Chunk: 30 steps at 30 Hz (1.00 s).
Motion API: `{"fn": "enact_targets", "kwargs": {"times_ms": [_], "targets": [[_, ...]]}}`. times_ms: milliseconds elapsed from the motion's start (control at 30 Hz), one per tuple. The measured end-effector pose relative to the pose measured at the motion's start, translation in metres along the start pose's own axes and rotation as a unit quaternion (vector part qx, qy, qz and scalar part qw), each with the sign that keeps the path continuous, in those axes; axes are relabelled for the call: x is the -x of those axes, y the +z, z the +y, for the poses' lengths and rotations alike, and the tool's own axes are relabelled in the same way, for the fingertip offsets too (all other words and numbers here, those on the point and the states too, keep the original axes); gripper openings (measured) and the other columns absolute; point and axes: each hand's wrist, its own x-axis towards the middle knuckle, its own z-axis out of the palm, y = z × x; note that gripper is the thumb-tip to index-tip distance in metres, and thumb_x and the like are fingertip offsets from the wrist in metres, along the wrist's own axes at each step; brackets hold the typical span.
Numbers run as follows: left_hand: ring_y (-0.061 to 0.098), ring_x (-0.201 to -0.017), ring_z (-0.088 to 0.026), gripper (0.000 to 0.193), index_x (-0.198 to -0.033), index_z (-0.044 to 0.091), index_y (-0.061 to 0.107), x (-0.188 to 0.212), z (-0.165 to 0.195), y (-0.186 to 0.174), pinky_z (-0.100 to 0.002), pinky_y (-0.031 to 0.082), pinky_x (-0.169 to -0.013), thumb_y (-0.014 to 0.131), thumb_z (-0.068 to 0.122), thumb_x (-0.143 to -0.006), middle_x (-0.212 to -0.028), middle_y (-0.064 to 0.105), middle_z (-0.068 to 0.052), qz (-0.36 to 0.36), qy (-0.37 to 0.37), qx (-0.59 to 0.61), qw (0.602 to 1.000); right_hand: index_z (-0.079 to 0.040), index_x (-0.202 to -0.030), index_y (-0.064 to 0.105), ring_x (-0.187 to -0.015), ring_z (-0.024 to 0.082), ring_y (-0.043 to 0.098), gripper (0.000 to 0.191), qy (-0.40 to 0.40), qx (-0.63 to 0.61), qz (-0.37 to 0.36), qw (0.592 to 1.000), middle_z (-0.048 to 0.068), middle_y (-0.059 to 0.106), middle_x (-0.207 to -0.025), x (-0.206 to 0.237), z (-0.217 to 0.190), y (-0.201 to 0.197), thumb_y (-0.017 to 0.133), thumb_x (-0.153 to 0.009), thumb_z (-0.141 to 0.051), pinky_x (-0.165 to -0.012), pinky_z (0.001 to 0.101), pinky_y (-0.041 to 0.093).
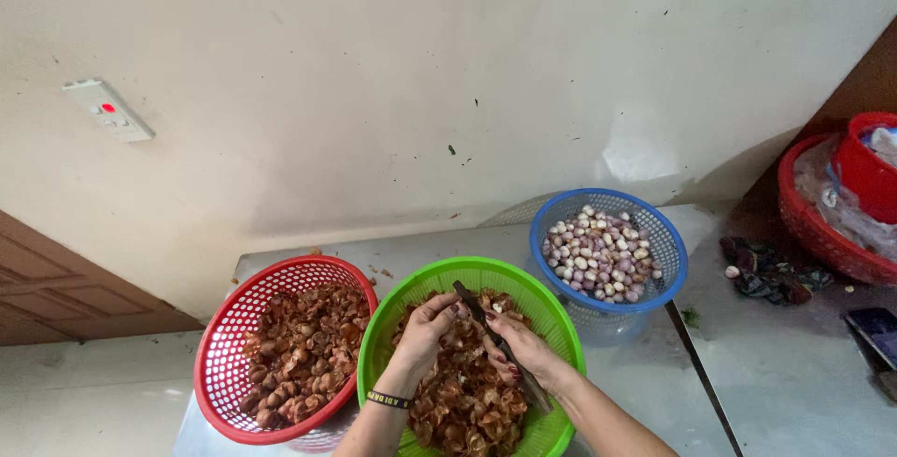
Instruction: The person takes unpeeled garlic and shallots from a red basket and peels off the dry skins with a small knife over a green basket, dropping the skins into the green basket and placing the peeled bulbs into a blue basket.
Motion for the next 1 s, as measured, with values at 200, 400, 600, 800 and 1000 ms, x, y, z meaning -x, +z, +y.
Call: {"fn": "enact_targets", "kwargs": {"times_ms": [200,400,600,800,1000], "targets": [[0.055,-0.068,-0.004,0.037,-0.136,0.003,0.062,0.0,0.005,-0.006,-0.02,0.035,-0.051,0.055,0.01,-0.101,-0.097,0.072,-0.002,0.009,-0.066,0.17,0.983,-0.02,-0.141,0.042,-0.046,0.009,0.046,0.039,0.005,0.071,0.128,0.989,-0.003,0.047,-0.061,-0.003,-0.005,0.0,0.037,-0.108,-0.04,-0.04,0.0251,0.041],[0.047,-0.06,-0.004,0.038,-0.138,-0.001,0.063,0.001,-0.001,-0.002,-0.021,0.037,-0.053,0.062,0.006,-0.101,-0.094,0.071,-0.002,-0.035,-0.004,0.112,0.993,-0.029,-0.165,0.024,-0.049,0.006,0.045,0.061,-0.01,0.154,0.088,0.984,-0.003,0.051,-0.067,-0.003,-0.001,0.009,0.034,-0.106,-0.041,-0.042,0.0218,0.043],[0.068,-0.091,-0.008,0.044,-0.141,0.004,0.059,0.006,-0.005,0.006,-0.024,0.056,-0.067,0.064,0.009,-0.098,-0.114,0.074,-0.003,0.037,-0.003,-0.057,0.998,-0.027,-0.164,0.033,-0.051,0.005,0.045,0.058,-0.008,0.195,0.117,0.974,-0.003,0.05,-0.067,-0.006,-0.002,0.015,0.034,-0.108,-0.044,-0.044,0.0205,0.043],[0.069,-0.109,-0.012,0.041,-0.138,-0.001,0.058,0.006,-0.006,0.002,-0.022,0.059,-0.085,0.066,0.009,-0.099,-0.126,0.074,-0.01,-0.014,0.146,-0.196,0.97,-0.029,-0.164,0.027,-0.05,0.006,0.045,0.058,-0.003,0.129,0.07,0.989,-0.004,0.049,-0.067,0.0,-0.005,0.016,0.035,-0.108,-0.043,-0.043,0.0218,0.043],[0.06,-0.076,-0.004,0.044,-0.138,0.007,0.057,0.012,0.002,-0.004,-0.018,0.041,-0.053,0.066,0.014,-0.095,-0.12,0.075,-0.003,0.022,0.008,-0.114,0.993,-0.025,-0.163,0.034,-0.047,0.005,0.045,0.056,-0.008,0.137,0.076,0.988,-0.004,0.049,-0.064,-0.002,-0.006,0.003,0.038,-0.109,-0.039,-0.042,0.0209,0.043]]}}
